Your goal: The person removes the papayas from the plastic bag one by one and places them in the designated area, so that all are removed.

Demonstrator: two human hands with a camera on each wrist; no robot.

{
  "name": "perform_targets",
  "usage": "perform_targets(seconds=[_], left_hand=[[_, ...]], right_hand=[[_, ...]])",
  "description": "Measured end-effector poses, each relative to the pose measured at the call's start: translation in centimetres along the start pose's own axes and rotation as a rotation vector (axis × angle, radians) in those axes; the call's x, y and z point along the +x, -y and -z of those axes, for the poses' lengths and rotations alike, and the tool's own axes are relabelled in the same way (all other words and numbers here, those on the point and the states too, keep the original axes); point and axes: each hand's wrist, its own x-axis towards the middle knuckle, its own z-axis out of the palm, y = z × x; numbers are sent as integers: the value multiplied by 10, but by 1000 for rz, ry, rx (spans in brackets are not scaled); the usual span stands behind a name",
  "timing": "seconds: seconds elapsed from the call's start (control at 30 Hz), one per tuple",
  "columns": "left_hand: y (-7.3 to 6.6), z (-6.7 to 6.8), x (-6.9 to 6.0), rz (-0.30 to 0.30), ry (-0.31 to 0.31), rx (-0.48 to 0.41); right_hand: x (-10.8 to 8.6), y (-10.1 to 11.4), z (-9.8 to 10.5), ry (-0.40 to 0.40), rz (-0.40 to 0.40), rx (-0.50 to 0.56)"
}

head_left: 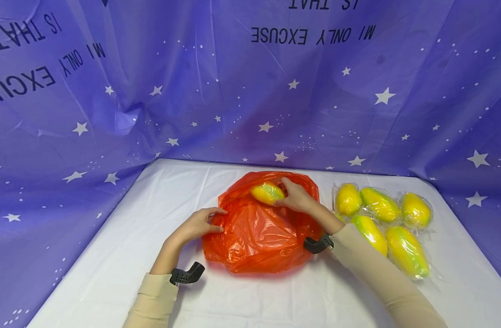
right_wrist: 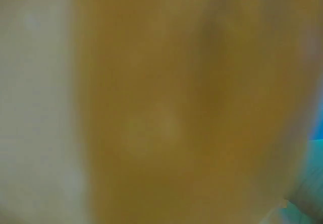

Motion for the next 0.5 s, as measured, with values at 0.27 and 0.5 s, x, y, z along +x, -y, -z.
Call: perform_targets(seconds=[0.27,0.5], left_hand=[[-1,0,0,-13,9,-9],[0,0,0,-6,7,-14]], right_hand=[[-4,0,0,9,12,57],[-10,-2,1,24,53,114]])
